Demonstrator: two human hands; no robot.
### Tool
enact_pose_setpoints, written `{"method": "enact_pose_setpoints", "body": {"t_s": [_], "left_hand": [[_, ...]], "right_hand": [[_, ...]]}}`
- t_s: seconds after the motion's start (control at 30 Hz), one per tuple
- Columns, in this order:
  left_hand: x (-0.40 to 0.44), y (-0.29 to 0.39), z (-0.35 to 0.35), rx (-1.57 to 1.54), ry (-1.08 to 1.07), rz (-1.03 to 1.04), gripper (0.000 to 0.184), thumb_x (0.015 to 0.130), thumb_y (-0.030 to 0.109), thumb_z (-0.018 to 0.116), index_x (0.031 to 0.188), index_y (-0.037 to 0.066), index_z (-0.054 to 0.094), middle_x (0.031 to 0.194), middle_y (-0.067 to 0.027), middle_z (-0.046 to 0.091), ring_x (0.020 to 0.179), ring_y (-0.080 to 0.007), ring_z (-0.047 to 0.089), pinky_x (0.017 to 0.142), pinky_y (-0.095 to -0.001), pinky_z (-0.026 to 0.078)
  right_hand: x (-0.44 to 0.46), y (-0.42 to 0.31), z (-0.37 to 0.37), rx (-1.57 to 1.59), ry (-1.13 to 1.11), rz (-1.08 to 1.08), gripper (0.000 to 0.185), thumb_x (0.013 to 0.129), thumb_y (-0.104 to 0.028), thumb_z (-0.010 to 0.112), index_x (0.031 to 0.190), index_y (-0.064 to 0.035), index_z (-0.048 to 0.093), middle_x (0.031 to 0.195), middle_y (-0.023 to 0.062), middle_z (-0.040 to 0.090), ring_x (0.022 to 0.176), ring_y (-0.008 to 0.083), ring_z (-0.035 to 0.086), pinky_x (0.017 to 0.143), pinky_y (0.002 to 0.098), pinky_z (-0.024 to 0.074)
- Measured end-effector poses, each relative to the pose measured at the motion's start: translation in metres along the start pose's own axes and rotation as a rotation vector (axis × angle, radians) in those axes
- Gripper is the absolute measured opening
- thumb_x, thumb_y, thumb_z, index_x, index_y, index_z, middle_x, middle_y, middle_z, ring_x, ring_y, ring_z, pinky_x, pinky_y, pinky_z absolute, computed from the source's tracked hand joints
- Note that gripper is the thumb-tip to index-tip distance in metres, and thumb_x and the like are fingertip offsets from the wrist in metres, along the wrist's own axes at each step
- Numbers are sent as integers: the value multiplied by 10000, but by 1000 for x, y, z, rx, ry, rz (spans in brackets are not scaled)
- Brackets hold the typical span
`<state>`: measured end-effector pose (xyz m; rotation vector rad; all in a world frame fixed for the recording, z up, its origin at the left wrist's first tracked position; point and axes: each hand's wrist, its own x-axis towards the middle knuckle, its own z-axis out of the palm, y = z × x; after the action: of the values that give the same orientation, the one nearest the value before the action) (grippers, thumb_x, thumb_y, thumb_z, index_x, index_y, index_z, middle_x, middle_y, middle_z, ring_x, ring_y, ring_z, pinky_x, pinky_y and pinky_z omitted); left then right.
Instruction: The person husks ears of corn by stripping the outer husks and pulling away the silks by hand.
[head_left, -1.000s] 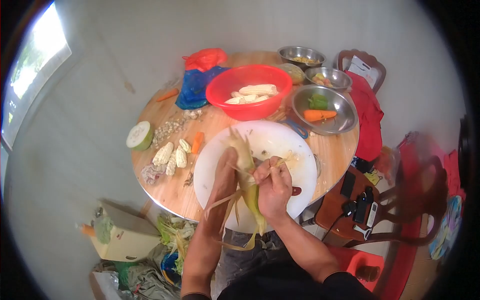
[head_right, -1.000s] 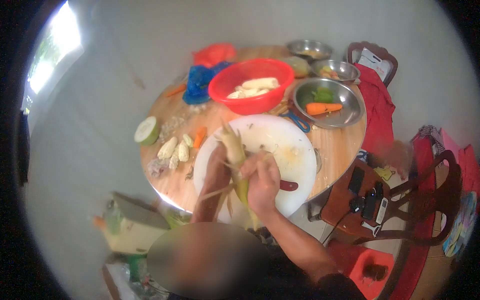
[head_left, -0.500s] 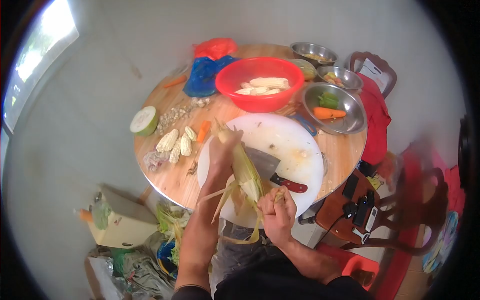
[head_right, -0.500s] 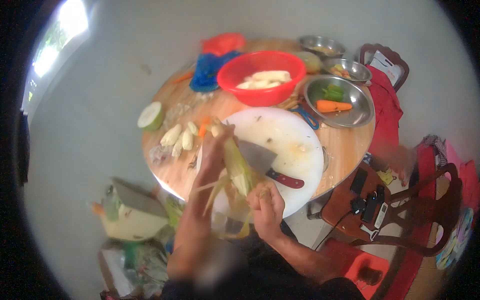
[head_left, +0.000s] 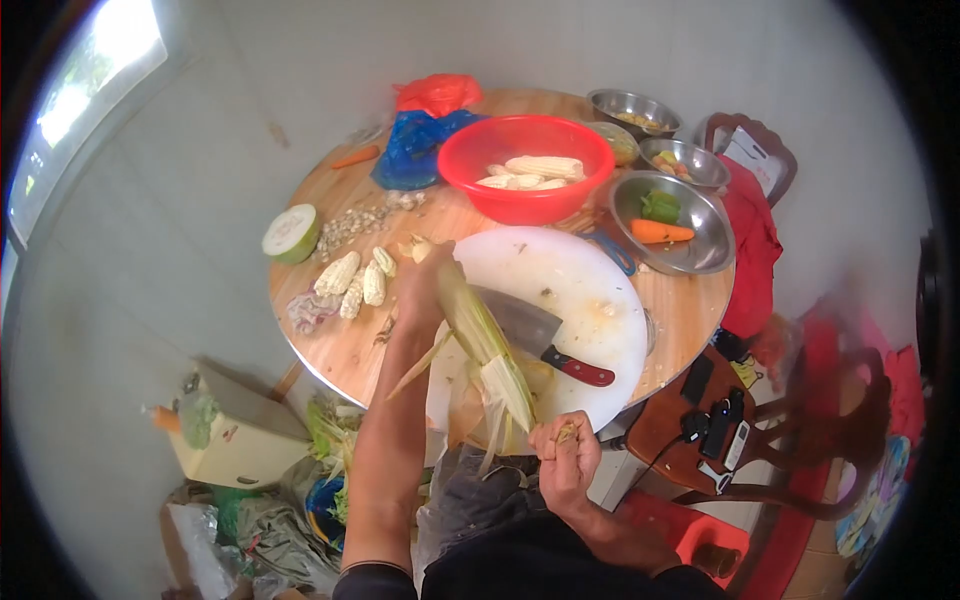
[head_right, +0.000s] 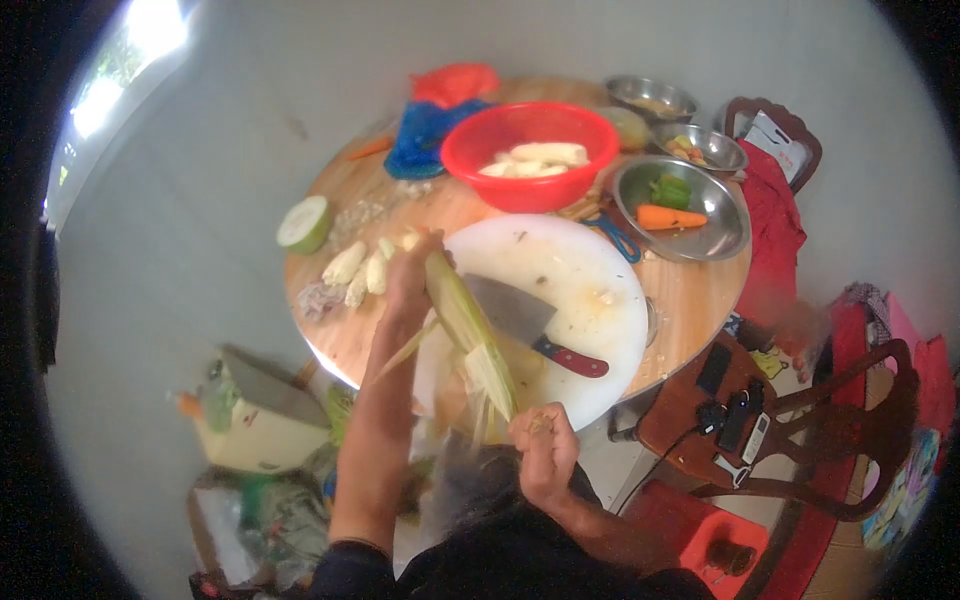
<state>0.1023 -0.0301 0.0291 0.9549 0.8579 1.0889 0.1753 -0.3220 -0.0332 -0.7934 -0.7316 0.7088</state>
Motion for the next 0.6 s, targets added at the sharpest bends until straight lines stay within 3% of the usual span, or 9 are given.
{"method": "enact_pose_setpoints", "body": {"t_s": [0.33,0.37,0.43,0.5,0.53,0.57,0.6], "left_hand": [[12,-8,-5,-49,27,-62,208,908,208,698,896,9,639,750,-89,637,614,-187,614,551,-329,489],[13,-9,-6,-51,29,-59,208,908,208,698,896,9,639,750,-89,637,614,-187,614,551,-329,489],[-5,14,5,73,-15,127,207,899,219,717,894,24,646,718,-60,616,614,-166,608,565,-322,490],[-23,42,13,163,-107,245,218,878,208,748,931,27,637,756,-54,618,664,-167,617,604,-321,502],[-29,53,14,250,-196,364,250,858,197,778,967,29,628,793,-48,619,713,-167,625,644,-320,514],[-32,56,15,248,-192,371,250,858,197,778,967,29,628,793,-48,619,713,-167,625,644,-320,514],[-38,56,17,281,-253,514,338,825,166,812,1048,31,597,877,-51,621,796,-167,622,706,-318,519]], "right_hand": [[-9,4,-10,-25,-46,-10,204,1078,-155,405,981,2,493,766,21,516,699,92,442,690,279,432],[-8,4,-15,-123,-114,27,223,1090,-201,423,982,-18,490,748,7,483,665,90,405,688,295,408],[3,1,-25,-220,-182,55,246,1102,-247,442,983,-37,486,730,-8,450,632,87,368,687,310,384],[28,-8,-34,-194,-344,420,315,1100,-316,459,1028,-15,521,818,20,530,723,106,461,785,308,423],[44,-14,-34,-193,-353,418,315,1100,-316,459,1028,-15,521,818,20,530,723,106,461,785,308,423],[63,-22,-33,-231,-438,292,327,1089,-319,494,1102,4,545,912,41,576,797,109,513,798,286,454],[82,-30,-28,-269,-520,161,361,1077,-322,529,1175,23,569,1005,62,622,870,113,566,810,265,485]]}}
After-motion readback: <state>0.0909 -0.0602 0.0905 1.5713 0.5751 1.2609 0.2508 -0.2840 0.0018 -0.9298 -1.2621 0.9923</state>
